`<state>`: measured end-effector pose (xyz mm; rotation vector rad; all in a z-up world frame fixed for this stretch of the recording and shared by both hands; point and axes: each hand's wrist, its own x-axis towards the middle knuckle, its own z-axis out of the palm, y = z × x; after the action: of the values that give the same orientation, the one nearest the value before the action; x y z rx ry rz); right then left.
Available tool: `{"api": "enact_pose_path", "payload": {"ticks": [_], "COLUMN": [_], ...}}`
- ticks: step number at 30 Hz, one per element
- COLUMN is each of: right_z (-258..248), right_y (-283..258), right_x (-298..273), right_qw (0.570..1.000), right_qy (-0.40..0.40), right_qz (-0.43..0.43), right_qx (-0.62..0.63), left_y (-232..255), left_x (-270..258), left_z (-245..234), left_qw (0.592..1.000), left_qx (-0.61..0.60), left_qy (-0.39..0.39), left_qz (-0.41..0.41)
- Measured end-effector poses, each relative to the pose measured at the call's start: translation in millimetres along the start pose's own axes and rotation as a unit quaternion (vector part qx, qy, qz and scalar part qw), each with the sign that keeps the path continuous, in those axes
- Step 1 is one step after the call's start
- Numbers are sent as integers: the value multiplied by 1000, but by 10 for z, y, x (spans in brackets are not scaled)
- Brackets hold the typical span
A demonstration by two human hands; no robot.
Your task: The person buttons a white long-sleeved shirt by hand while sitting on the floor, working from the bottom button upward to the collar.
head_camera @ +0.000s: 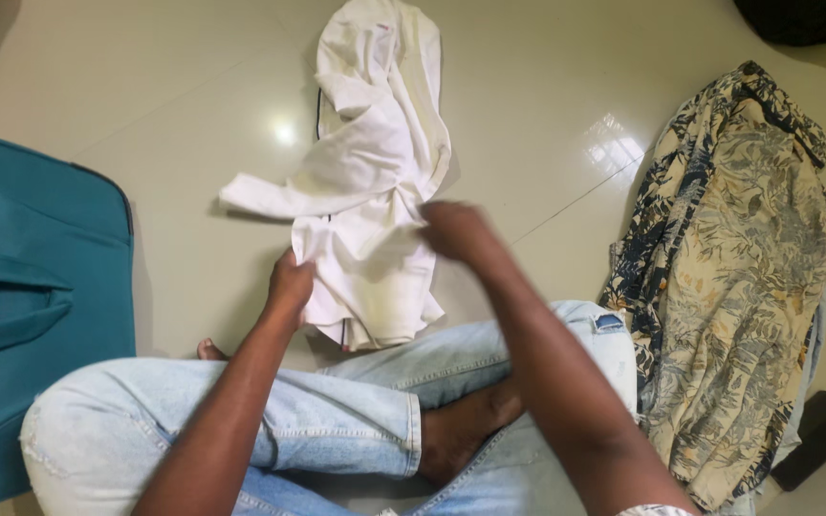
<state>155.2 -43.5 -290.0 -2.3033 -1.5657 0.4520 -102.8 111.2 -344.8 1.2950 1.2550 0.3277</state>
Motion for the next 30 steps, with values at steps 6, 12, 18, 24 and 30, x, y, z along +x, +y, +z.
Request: {"api": "enact_pose_path", "payload": {"ticks": [6,12,18,24,30], "right_z": [88,743,446,581,415], "right_y": [616,-16,-746,-674,-128], "right_x": [-11,198,-118,-126,143], "right_qw": [979,978,982,952,967], "right_qy": [-54,-1,-109,-109,-117], "right_qz": [192,85,-11,-260,63], "right_qx": [52,191,153,122,219], "left_y": [329,548,932,987,1044], "left_x": [-197,446,643,739,1640], "left_z": [-20,62,339,522,-234], "left_qw": [895,780,923,880,874], "left_qx": [360,428,339,446,303], "left_qy": [221,163,71,52,161], "left_qz": [145,427,166,154,345]}}
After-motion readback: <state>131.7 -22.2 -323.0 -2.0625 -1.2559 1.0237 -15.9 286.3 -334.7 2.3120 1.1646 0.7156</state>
